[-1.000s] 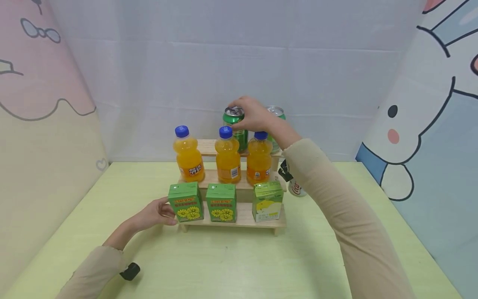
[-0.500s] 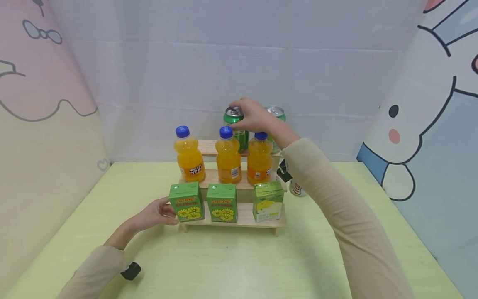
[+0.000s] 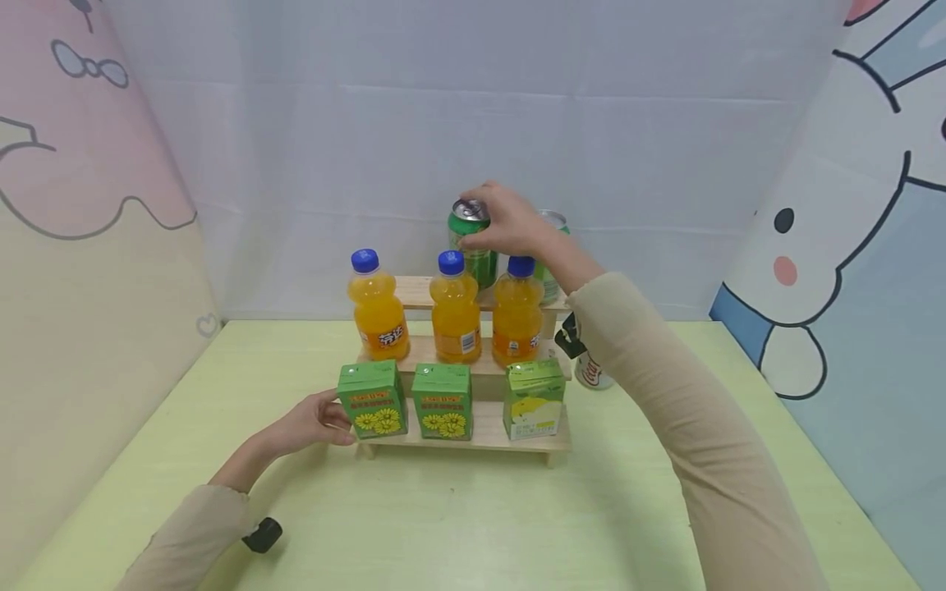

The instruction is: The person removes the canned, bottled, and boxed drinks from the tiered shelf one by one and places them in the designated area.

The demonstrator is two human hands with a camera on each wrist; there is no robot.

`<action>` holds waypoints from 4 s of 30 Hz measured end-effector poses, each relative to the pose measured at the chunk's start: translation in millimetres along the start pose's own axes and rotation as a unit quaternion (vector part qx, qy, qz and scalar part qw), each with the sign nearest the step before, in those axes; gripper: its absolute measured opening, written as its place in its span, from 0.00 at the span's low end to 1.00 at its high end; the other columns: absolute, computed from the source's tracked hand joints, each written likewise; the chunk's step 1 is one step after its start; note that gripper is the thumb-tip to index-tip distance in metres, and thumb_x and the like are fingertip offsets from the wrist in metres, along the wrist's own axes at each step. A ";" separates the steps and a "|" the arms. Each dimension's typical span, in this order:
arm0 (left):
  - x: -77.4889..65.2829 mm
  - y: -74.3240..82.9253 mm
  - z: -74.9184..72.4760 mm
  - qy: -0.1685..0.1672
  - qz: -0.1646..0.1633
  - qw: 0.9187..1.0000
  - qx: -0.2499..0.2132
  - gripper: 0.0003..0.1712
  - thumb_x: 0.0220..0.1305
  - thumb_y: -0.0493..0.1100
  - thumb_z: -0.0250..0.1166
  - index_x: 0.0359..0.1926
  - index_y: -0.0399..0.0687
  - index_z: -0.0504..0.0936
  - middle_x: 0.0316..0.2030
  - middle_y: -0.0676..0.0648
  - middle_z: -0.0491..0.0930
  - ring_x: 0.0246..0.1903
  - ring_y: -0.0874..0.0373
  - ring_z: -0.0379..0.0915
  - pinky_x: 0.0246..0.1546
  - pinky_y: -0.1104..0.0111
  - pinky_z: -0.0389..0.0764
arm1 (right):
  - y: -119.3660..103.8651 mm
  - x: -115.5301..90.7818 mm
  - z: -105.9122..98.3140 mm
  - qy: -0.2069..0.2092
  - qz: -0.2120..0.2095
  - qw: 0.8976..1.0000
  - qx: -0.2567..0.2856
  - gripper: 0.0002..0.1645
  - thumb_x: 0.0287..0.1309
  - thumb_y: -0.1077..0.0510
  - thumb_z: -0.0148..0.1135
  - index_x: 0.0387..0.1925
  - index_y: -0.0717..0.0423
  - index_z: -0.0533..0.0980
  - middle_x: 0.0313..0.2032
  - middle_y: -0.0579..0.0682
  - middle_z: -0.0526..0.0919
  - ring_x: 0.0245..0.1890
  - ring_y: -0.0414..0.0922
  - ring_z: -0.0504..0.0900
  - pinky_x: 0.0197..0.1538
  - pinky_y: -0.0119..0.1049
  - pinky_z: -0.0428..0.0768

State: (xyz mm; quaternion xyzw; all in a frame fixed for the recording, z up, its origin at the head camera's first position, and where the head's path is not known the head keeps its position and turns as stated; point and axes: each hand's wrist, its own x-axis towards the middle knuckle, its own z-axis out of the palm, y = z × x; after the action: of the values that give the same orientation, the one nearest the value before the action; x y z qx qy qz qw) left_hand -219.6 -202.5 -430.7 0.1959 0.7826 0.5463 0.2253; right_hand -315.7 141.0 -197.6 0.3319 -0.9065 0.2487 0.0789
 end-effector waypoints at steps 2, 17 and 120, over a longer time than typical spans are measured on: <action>0.4 0.0 -0.3 -0.001 0.000 1.000 -0.001 0.40 0.52 0.38 0.68 0.61 0.32 0.58 0.41 0.39 0.80 0.41 0.50 0.77 0.45 0.61 0.75 | -0.1 -0.5 -3.0 0.001 -0.001 1.000 0.004 0.39 0.48 0.58 0.68 0.60 0.66 0.64 0.51 0.61 0.69 0.49 0.52 0.70 0.48 0.44 0.74; 1.5 -2.5 -1.4 0.002 0.001 1.000 -0.002 0.40 0.51 0.38 0.69 0.61 0.32 0.58 0.41 0.39 0.80 0.41 0.50 0.77 0.45 0.61 0.75 | -7.6 -9.1 -20.1 0.044 -0.002 0.999 0.001 0.39 0.46 0.60 0.68 0.60 0.66 0.63 0.53 0.61 0.67 0.51 0.53 0.68 0.51 0.46 0.72; 2.5 -7.0 5.3 0.012 -0.001 1.000 -0.014 0.44 0.49 0.40 0.70 0.62 0.31 0.57 0.41 0.40 0.80 0.40 0.53 0.77 0.46 0.61 0.75 | 72.6 -159.2 -61.1 0.250 0.071 0.960 -0.108 0.41 0.37 0.70 0.70 0.57 0.69 0.66 0.51 0.65 0.66 0.46 0.59 0.69 0.37 0.12 0.57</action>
State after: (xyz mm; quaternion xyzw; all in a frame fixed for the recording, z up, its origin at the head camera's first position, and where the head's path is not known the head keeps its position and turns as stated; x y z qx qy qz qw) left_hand -219.1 -199.4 -439.2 0.1854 0.7775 0.5595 0.2193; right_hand -241.4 309.0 -222.9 0.1839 -0.9006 0.2289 0.3205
